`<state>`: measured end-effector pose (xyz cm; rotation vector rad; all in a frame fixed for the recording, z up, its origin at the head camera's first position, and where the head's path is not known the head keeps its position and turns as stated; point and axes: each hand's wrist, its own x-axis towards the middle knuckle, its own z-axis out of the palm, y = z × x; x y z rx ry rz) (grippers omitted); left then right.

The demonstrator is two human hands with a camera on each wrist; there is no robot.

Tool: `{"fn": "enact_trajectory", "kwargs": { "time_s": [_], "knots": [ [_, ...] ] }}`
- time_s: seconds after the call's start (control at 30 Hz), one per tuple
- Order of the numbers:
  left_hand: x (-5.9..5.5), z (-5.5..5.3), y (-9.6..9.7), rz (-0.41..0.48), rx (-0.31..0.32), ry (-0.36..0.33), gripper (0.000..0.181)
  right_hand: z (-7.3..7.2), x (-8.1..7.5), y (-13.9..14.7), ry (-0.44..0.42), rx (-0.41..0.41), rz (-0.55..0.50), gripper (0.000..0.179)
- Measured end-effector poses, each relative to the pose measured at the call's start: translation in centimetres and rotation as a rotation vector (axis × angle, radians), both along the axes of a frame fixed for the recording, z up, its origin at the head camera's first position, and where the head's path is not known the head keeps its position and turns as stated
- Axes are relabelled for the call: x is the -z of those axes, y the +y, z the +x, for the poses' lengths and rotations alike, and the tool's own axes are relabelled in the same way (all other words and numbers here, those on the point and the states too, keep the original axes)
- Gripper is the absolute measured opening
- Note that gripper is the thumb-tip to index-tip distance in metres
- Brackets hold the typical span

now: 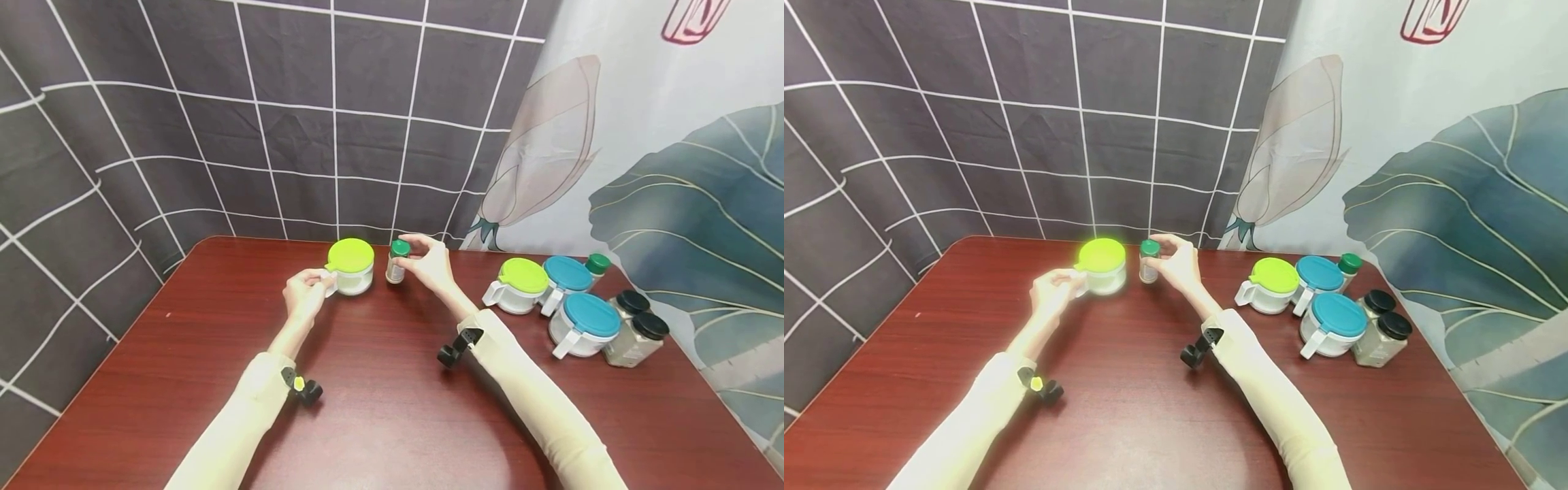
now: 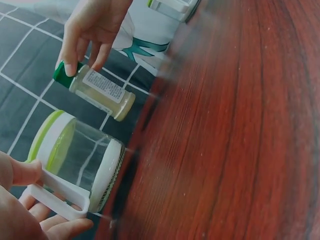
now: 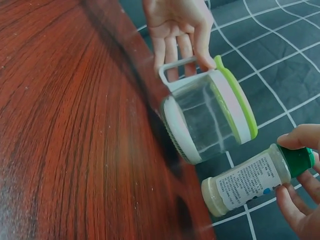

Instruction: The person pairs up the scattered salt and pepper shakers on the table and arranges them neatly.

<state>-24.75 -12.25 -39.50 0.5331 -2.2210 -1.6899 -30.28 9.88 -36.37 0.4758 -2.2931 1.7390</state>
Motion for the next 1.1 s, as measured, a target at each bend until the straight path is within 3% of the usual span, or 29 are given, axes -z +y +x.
{"fn": "enact_trajectory", "kwargs": {
  "time_s": [0.1,0.77,1.1],
  "knots": [
    [0.2,-0.2,-0.2,0.006,-0.008,0.004,0.02,-1.2,1.3,-0.1,0.002,0.007,0.007,0.045],
    [0.5,-0.6,-1.1,0.001,-0.072,-0.018,0.023,-1.7,2.1,-1.5,-0.033,0.015,0.07,0.045],
    [0.6,-0.9,-1.3,0.028,-0.075,-0.003,0.022,-2.1,2.3,-2.5,-0.051,-0.002,0.064,0.044]
  ]
}}
